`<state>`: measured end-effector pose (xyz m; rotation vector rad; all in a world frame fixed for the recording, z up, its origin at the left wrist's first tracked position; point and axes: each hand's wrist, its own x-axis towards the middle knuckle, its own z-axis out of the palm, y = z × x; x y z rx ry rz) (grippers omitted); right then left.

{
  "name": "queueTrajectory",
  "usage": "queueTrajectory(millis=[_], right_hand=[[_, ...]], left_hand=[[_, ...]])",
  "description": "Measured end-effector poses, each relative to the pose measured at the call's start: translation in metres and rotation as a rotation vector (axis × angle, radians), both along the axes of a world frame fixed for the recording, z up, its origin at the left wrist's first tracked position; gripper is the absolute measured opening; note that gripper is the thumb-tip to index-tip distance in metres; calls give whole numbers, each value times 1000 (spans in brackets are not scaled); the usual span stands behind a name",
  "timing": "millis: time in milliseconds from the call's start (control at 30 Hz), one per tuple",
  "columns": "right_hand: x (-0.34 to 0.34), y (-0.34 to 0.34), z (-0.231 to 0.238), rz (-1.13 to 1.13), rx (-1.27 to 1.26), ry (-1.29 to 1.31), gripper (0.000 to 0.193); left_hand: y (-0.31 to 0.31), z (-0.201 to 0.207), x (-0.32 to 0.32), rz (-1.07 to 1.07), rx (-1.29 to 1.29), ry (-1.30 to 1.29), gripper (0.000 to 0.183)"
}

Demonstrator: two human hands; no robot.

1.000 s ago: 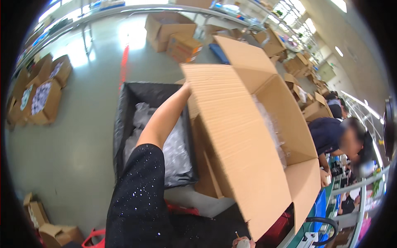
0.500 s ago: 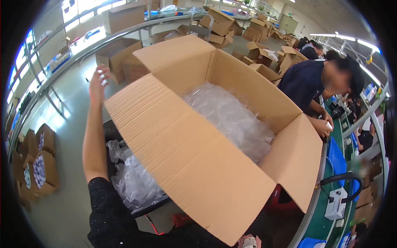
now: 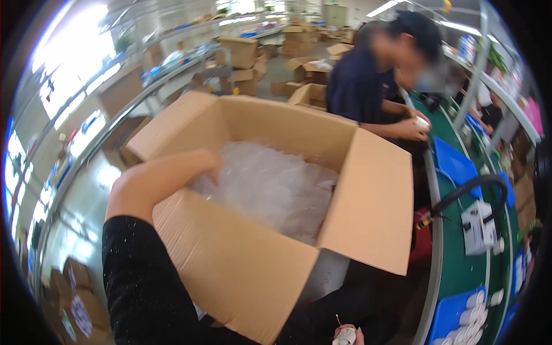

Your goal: The person assembles small white cylindrical electronic components by inserting clear plastic parts into them. They pick up the components from a blue tray, insert the parts by hand, and place the finished units back onto the tray. The process is repeated continuously in a factory setting.

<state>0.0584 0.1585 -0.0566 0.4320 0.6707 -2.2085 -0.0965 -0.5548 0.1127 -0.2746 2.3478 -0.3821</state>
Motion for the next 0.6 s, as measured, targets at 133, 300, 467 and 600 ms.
queueTrajectory(millis=[133,300,467,600], right_hand=[[6,-7,8,-91,59,48,46],[-28,-7,-5,-162,58,207,55],[-116,0,0,-280,-224,113,44],[-214,-35,-18,-404,-328,-63,37]], left_hand=[[13,21,17,-108,-277,-179,71],[81,109,25,-10,17,335,59],[201,176,76,184,854,869,82],[264,209,214,226,1133,845,92]])
